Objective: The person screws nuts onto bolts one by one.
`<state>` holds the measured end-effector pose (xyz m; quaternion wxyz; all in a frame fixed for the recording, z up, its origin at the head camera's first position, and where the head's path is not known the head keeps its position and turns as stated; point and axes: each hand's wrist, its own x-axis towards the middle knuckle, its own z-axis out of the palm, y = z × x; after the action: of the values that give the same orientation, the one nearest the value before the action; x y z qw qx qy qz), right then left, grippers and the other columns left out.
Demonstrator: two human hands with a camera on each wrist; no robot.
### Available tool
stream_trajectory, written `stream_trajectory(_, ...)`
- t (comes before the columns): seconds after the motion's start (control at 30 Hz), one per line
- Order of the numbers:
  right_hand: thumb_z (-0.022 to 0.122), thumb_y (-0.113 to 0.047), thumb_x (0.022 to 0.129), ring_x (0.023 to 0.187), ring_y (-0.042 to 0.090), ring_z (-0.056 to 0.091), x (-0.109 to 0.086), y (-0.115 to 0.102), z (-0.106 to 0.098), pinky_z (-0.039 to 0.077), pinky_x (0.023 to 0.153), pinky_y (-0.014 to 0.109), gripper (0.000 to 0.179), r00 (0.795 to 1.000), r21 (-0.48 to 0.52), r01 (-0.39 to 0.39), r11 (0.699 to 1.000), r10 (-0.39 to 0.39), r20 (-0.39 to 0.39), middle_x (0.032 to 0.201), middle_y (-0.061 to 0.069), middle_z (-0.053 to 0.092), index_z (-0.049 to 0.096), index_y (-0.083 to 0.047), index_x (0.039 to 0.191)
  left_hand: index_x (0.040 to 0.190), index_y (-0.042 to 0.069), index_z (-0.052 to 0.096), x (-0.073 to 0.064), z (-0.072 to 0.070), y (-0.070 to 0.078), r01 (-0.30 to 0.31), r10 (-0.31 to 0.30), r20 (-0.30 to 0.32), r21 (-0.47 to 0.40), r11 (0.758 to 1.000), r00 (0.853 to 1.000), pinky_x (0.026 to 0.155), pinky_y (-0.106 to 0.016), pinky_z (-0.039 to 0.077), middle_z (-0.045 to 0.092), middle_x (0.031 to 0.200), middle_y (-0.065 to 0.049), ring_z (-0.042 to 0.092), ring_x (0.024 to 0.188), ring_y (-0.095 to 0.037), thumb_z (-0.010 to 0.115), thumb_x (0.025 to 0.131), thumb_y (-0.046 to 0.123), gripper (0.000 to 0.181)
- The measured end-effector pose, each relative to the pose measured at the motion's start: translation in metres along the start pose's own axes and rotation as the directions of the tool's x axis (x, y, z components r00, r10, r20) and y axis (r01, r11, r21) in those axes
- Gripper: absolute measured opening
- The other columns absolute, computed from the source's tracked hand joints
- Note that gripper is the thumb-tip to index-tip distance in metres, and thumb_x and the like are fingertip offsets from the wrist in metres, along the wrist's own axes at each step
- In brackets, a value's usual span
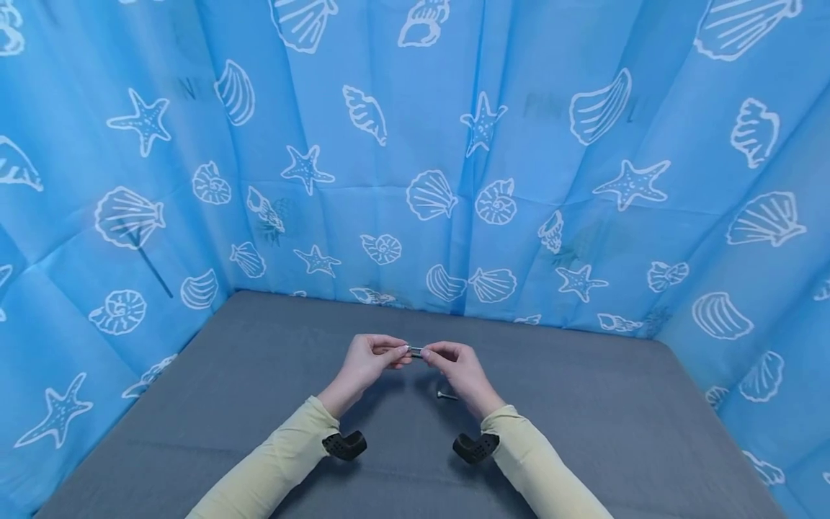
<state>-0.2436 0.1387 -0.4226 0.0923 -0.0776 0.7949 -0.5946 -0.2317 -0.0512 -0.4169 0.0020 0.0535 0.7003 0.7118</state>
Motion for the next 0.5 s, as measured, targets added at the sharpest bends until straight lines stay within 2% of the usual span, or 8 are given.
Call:
stream_trajectory(0.13, 0.062, -0.033, 0.094, 0.102, 0.031, 0.057, 0.004, -0.001, 0.0, 0.045, 0.09, 0.049, 0.034, 0.999, -0.008, -0.021, 1.0, 0.021, 0.026, 0.106, 0.018, 0.064, 0.068, -0.003, 0.111, 0.1, -0.008, 0.07, 0.001, -0.004, -0.003, 0.024, -0.023, -0.007, 0.018, 1.0, 1.0, 0.076, -0.045, 0.056, 0.071, 0.083, -0.016, 0.071, 0.079, -0.027, 0.069, 0.088, 0.006, 0.018)
stream_trajectory(0.27, 0.064, -0.031, 0.093, 0.101, 0.032, 0.057, 0.01, 0.0, -0.002, 0.047, 0.086, 0.044, 0.032, 0.997, -0.015, -0.056, 0.998, 0.057, 0.056, 0.106, 0.018, 0.065, 0.07, -0.004, 0.109, 0.102, -0.008, 0.069, 0.004, -0.006, -0.01, 0.061, -0.061, -0.002, 0.012, 0.998, 0.998, 0.078, -0.048, 0.055, 0.071, 0.082, -0.014, 0.071, 0.08, -0.027, 0.068, 0.089, 0.006, 0.019)
stream_trajectory(0.4, 0.064, -0.026, 0.094, 0.089, 0.027, 0.058, 0.019, 0.003, -0.003, 0.05, 0.076, 0.037, 0.031, 0.989, -0.021, -0.094, 0.995, 0.096, 0.11, 0.099, 0.016, 0.066, 0.069, 0.0, 0.109, 0.105, -0.008, 0.068, 0.01, -0.009, -0.018, 0.134, -0.134, 0.013, -0.012, 0.991, 0.991, 0.077, -0.043, 0.057, 0.071, 0.084, -0.014, 0.071, 0.08, -0.025, 0.066, 0.09, 0.005, 0.02)
stream_trajectory(0.5, 0.064, -0.023, 0.094, 0.079, 0.019, 0.058, 0.025, 0.005, -0.004, 0.05, 0.07, 0.03, 0.033, 0.977, -0.011, -0.139, 0.99, 0.139, 0.161, 0.094, 0.013, 0.066, 0.067, 0.005, 0.112, 0.105, -0.008, 0.068, 0.015, -0.012, -0.024, 0.223, -0.222, 0.031, -0.05, 0.974, 0.975, 0.074, -0.037, 0.058, 0.071, 0.088, -0.017, 0.071, 0.079, -0.022, 0.064, 0.091, 0.002, 0.018)
